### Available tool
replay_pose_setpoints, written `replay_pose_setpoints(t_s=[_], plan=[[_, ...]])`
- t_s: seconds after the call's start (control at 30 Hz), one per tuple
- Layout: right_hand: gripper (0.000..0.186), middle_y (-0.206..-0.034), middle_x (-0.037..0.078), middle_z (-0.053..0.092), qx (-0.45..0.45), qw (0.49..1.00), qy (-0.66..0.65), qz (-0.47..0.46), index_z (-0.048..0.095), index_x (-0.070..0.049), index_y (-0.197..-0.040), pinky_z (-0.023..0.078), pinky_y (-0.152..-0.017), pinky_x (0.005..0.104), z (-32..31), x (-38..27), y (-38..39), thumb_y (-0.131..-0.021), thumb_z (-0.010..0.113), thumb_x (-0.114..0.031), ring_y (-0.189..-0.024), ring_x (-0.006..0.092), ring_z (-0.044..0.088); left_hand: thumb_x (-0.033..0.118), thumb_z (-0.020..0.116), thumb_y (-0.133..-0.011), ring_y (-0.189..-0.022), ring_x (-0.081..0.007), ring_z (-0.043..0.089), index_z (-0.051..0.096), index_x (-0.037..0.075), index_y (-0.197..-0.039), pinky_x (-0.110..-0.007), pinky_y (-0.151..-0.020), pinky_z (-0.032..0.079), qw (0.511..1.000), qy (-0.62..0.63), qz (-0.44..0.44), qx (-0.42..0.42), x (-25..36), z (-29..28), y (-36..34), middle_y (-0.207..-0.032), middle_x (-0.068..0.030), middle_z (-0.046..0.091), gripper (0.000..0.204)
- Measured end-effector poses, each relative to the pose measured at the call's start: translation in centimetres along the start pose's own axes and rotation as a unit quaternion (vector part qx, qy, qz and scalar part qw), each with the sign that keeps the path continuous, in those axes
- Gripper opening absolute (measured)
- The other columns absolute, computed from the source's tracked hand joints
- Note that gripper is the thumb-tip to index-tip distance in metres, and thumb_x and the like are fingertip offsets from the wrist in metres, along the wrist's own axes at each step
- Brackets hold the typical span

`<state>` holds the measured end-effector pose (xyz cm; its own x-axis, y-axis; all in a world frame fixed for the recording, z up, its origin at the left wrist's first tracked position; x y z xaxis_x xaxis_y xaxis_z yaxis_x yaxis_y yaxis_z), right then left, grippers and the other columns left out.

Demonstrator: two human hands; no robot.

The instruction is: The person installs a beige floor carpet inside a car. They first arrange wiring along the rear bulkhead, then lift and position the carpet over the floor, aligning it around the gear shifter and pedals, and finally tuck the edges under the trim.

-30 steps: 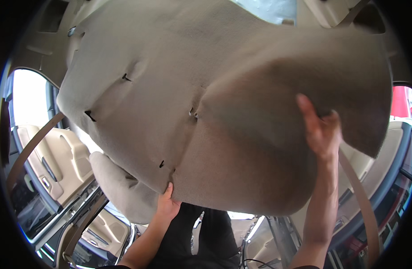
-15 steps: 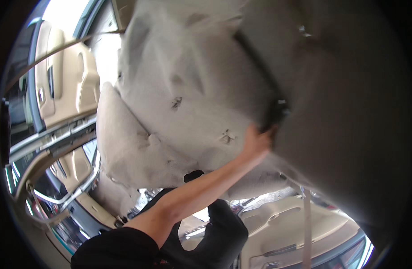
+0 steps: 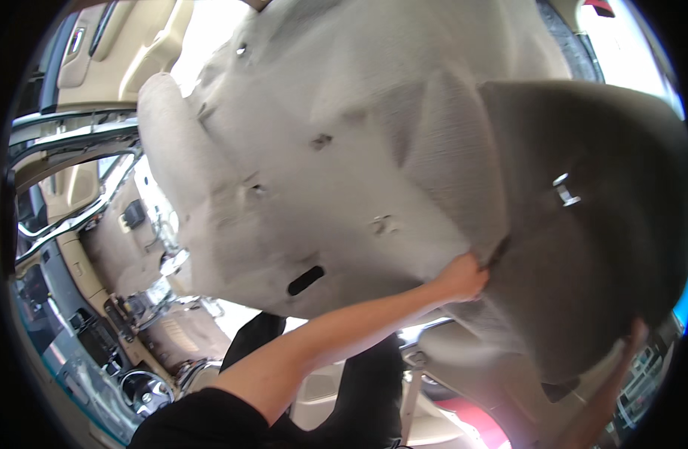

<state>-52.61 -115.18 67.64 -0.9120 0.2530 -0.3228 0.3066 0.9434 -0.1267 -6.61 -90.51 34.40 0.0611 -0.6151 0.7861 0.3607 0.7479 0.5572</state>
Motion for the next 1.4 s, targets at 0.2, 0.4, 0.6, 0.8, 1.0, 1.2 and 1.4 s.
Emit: replay_pose_setpoints(t_s=[0.2,0.4,0.6,0.8,1.0,1.2,1.4], plan=[[0.067,-0.149,0.024,0.056,-0.372,0.905,-0.142,0.151,0.059,-0.003,-0.145,0.039,-0.115,0.0458,33.3,0.7,18.9,-0.108,0.045,-0.056,-0.139,0.0343,0.051,0.028,0.066,-0.101,-0.102,-0.0263,0.073,0.052,-0.008,-0.138,-0.036,-0.086,0.059,0.977,0.163,-0.073,0.115,-7.1,-3.8,8.1,-0.126,-0.0217,0.069,0.054],[0.088,-0.144,0.026,0.061,-0.545,0.823,0.125,0.096,0.061,0.0,-0.144,0.04,-0.116,0.048,40.7,4.2,26.3,-0.101,0.037,-0.074,-0.14,0.0419,0.052,0.023,0.072,-0.099,-0.103,-0.0203,0.07,0.056,-0.003,-0.14,-0.035,-0.093,0.054,0.902,0.011,-0.145,0.407,-16.3,-12.9,18.3,-0.111,-0.0131,0.076,0.051],[0.055,-0.131,0.018,0.072,-0.598,0.758,0.254,-0.052,0.072,-0.011,-0.133,0.051,-0.107,0.0489,41.4,1.9,14.8,-0.094,0.07,-0.049,-0.123,0.0348,0.066,0.028,0.073,-0.094,-0.135,-0.0348,0.053,0.065,0.004,-0.132,-0.052,-0.115,0.038,0.768,-0.445,0.234,0.397,7.8,-13.1,5.0,-0.138,-0.0161,0.063,0.046],[0.068,-0.155,0.021,0.051,-0.12,0.99,-0.041,-0.062,0.06,-0.008,-0.144,0.045,-0.115,0.0474,43.0,-7.1,-4.5,-0.09,0.073,-0.047,-0.141,0.0367,0.051,0.053,0.07,-0.091,-0.149,-0.0375,0.036,0.067,0.007,-0.133,-0.064,-0.124,0.015,0.733,-0.615,0.128,0.261,7.7,-9.5,-3.2,-0.148,-0.0136,0.056,0.062],[0.11,-0.165,0.023,0.035,-0.003,0.999,-0.038,-0.02,0.032,-0.012,-0.163,0.036,-0.121,0.056,39.9,-7.0,-17.7,-0.079,0.081,-0.062,-0.153,0.0404,0.034,0.057,0.067,-0.091,-0.152,-0.0351,0.03,0.065,0.006,-0.137,-0.069,-0.123,0.013,0.742,-0.635,-0.02,0.216,-1.4,-9.0,2.4,-0.155,-0.0158,0.048,0.069],[0.115,-0.123,0.021,0.065,-0.29,0.927,-0.183,0.15,0.025,-0.016,-0.166,0.063,-0.072,0.0438,44.0,-8.8,-14.7,-0.08,0.082,-0.067,-0.082,0.0258,0.073,0.061,0.064,-0.092,-0.151,-0.0349,0.032,0.062,0.005,-0.137,-0.071,-0.121,0.017,0.763,-0.596,-0.028,0.246,-3.7,-9.8,4.8,-0.154,-0.0164,0.047,0.073],[0.101,-0.154,0.025,0.048,0.074,0.996,0.02,-0.046,0.039,-0.01,-0.16,0.053,-0.103,0.0512,41.3,-5.2,-19.2,-0.083,0.077,-0.064,-0.124,0.0375,0.065,0.07,0.057,-0.093,-0.152,-0.037,0.031,0.057,0.002,-0.143,-0.073,-0.118,0.021,0.795,-0.565,-0.054,0.212,-10.7,-10.6,8.4,-0.158,-0.018,0.043,0.084]])
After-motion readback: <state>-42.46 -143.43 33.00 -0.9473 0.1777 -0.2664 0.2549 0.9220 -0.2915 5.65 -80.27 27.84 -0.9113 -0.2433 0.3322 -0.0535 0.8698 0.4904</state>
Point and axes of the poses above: each hand's wrist, its own y-axis away from the middle knuckle, its own z-axis out of the palm, x = y × z, the point moved 1 cm from there along -y, towards the middle knuckle
